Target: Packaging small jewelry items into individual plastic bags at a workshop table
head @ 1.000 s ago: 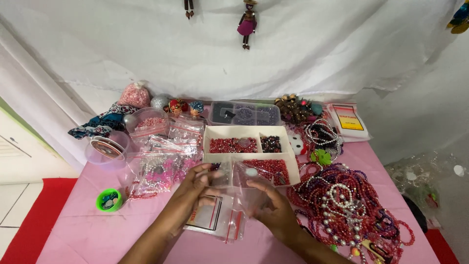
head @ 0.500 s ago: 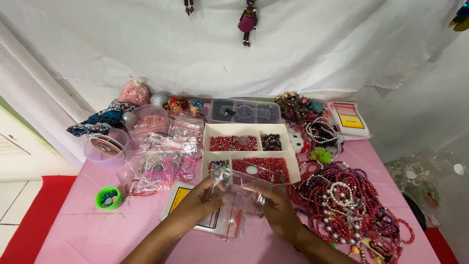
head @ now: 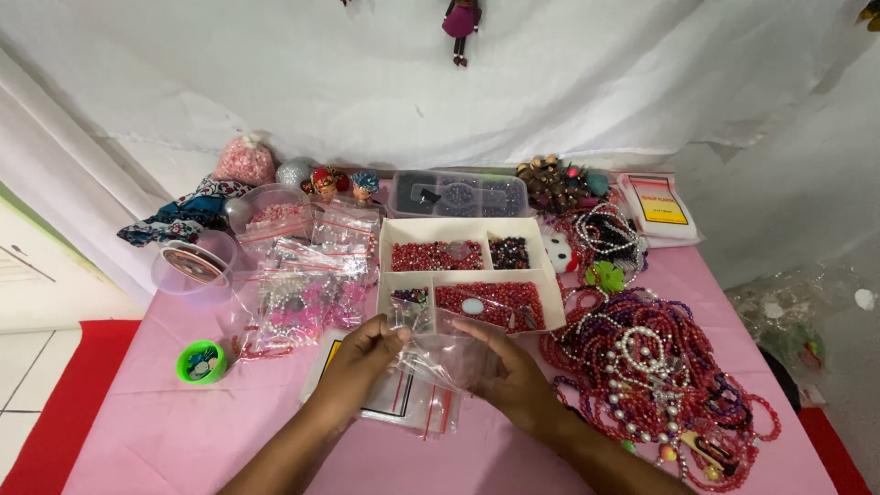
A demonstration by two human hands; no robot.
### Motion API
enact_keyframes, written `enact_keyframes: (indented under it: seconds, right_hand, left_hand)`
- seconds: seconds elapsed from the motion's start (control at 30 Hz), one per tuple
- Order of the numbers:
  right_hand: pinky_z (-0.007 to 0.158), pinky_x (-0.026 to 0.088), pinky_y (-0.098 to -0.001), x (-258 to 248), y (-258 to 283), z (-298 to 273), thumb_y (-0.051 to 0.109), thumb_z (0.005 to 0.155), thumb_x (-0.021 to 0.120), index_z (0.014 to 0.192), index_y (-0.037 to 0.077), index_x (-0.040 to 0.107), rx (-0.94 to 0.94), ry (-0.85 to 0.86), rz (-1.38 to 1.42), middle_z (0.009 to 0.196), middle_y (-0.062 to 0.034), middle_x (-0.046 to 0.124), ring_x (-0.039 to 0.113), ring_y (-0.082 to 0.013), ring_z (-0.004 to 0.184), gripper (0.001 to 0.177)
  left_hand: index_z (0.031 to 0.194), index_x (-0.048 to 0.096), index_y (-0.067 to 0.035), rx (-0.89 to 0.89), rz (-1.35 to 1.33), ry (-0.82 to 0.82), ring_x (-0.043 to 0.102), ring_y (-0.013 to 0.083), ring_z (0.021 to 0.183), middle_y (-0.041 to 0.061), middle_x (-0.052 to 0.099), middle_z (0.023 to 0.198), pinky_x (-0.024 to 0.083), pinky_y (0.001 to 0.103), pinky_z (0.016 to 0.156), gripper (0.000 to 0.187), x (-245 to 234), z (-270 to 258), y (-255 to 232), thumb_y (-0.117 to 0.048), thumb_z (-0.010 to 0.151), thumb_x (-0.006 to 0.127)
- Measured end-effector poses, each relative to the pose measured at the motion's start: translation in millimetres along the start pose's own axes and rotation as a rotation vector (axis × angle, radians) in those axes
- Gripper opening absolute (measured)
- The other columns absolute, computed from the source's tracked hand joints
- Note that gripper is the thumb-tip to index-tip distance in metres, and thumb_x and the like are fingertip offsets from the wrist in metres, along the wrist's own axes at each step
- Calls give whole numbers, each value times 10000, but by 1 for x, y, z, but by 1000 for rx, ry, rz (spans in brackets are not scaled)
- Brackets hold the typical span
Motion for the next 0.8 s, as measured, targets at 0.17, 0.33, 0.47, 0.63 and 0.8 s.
enact_keyframes:
  seconds: [0.17,0.33,0.47,0.63,0.8]
  right_hand:
    - [1137,453,-461,-3,7,2,494,800,769,1474,166,530,103,-12,-72,1581,-106,508,488,-261,1458,787]
    - [1142,445,-445,-4,-1,2,476,795,782,1480,161,522,99,-24,-91,1575,-96,511,484,-249,1459,797]
    - [1109,491,-458,0,0,2,466,807,789,1469,157,523,57,11,-91,1546,-114,533,507,-276,1434,778]
    - [1142,470,-468,0,6,4,540,775,773,1476,129,521,101,-13,-65,1598,-120,474,464,-287,1471,851]
    - [794,557,-347,-3,-32,3,174,960,714,1282,158,691,-240,-5,-28,1106,-89,675,641,-203,921,323]
  left_hand:
    - [924,622,-107,8,-56,8,530,128,734,4,579,828,458,295,703,163,1,0,-4,-248,1000,645]
    - [902,674,-80,25,-65,20,545,135,725,15,599,816,481,292,696,161,-1,2,-5,-216,986,687]
    - [782,605,-121,87,15,19,527,121,651,-1,562,728,454,280,665,272,-3,4,1,-268,1006,653]
    - [871,654,-114,133,32,14,532,131,694,-3,586,767,421,283,686,200,-3,3,-2,-265,1001,659]
    - [744,551,-158,259,95,-53,502,157,693,3,525,724,419,328,663,335,-11,8,6,-262,1062,525]
Point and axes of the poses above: each hand's wrist, its own z-axis towards the middle knuckle, its own x-axis out of the palm, y = z × x, the point moved 3 cm from there along z, towards the middle knuckle
